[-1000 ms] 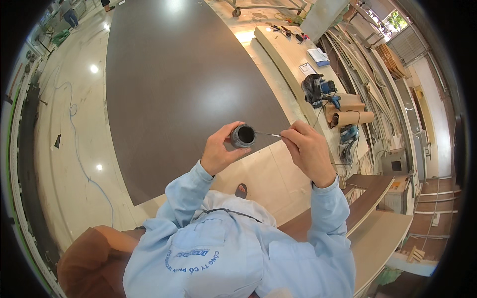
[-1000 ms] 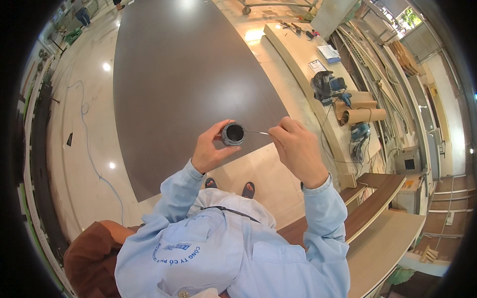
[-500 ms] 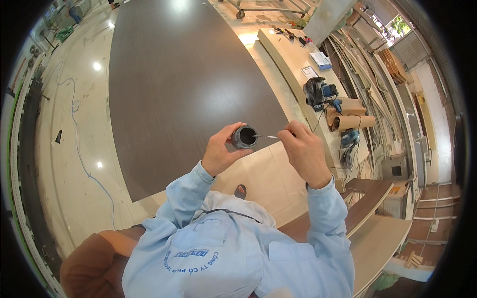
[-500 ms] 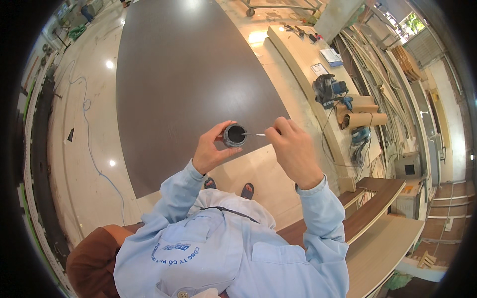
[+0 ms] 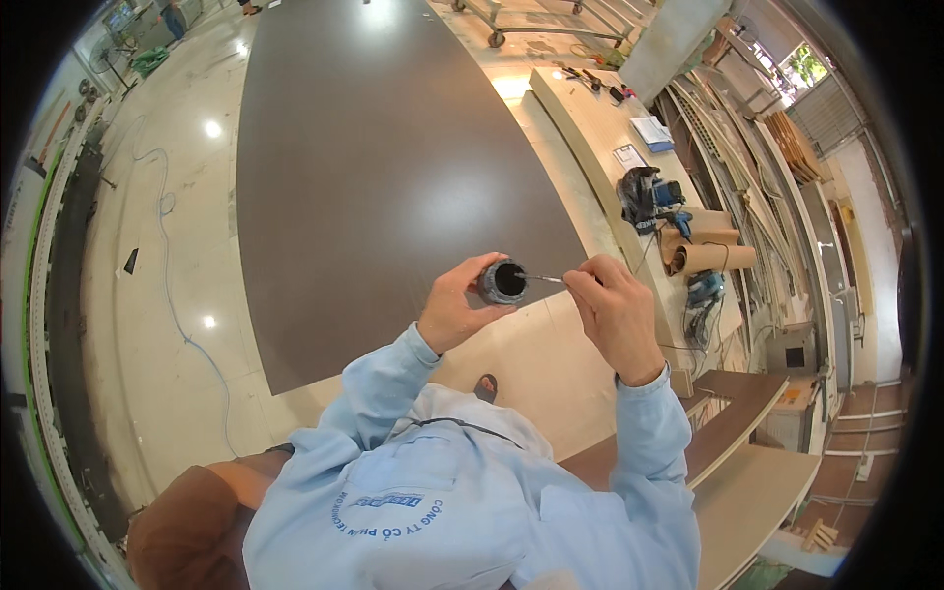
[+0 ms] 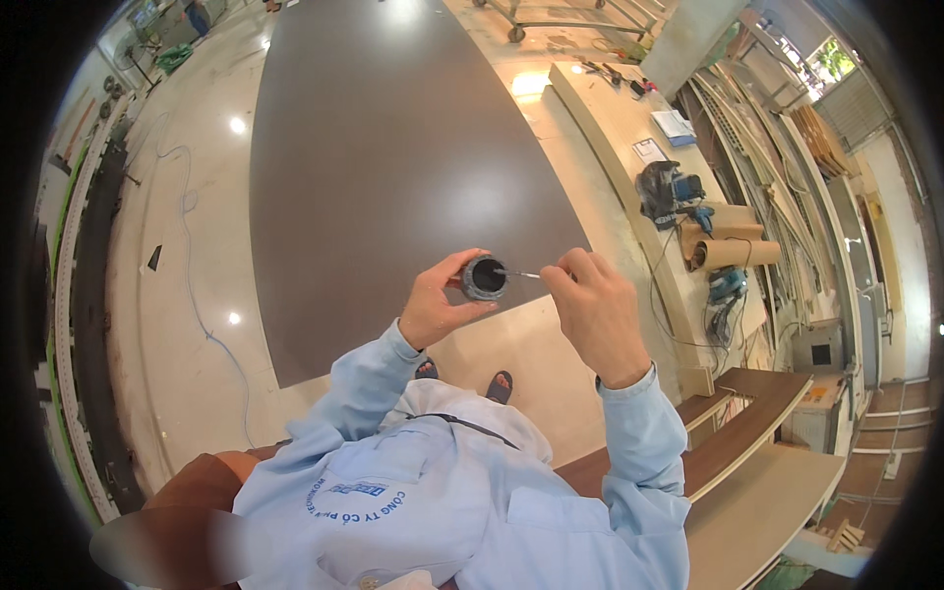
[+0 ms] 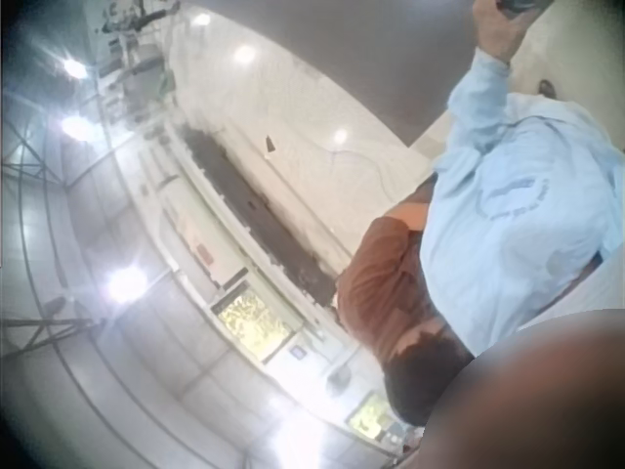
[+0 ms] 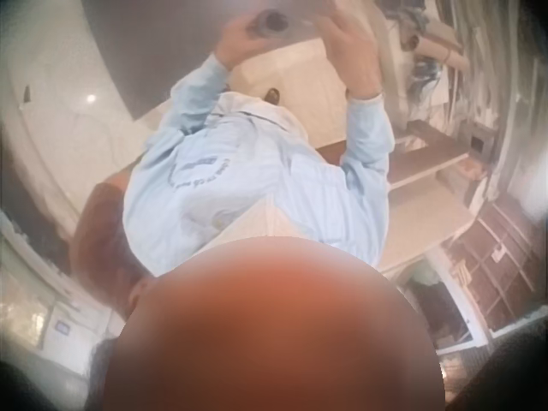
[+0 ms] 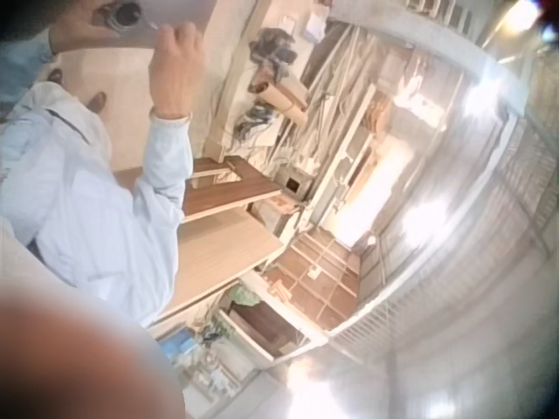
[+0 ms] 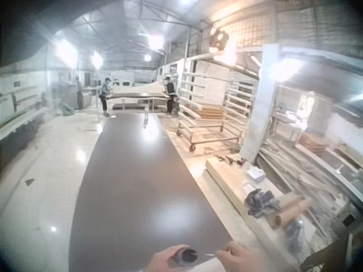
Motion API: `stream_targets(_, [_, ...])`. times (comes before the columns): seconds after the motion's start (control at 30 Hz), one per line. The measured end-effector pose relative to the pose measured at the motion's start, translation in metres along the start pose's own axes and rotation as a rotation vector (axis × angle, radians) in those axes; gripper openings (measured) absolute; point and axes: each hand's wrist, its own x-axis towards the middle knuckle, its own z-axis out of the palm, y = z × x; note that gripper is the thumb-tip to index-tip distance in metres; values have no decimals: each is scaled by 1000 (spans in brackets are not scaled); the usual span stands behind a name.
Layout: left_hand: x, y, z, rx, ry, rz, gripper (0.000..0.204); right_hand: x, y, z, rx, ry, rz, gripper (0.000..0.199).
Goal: The person uses a small brush to apply dark filler or paint into holes and gaps along the edge of a large dark panel. They repeatedly dip the brush into a small container and carefully fill the defects on the panel's edge.
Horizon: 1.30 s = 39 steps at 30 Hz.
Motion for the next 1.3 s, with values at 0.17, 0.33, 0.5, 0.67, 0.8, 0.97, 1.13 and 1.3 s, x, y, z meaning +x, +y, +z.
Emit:
stream_targets(0.17, [-1,-5,0,6,-9,2,71,1,-5,-3,26,93,-12,13])
stream_targets(0.33, [-1,-3,3,6,-10,3,70,3,-7,-3,87,47,12,10])
stream_targets(0.5, [3,-7,4,22,-9,-9,69,4,-1,1,113,67,42,9])
stream_targets(0.67, [2,-8,6,-52,-15,1,69,3,-1,1,136,27,0,11])
stream_targets(0.8, [4,-8,5,-69,7,-5,69,7,-4,3,160,95,43,11])
stream_targets(0.97, [6,-9,4,-75,-9,17,69,10,-5,2,133,65,-23,12])
stream_targets(1.13, [7,-10,4,-101,3,30,69,13,-7,-2,155,29,84,13])
stream_targets(1.3, [8,-6,1,-22,-13,-15,68,11,-10,-8,99,-13,10,11])
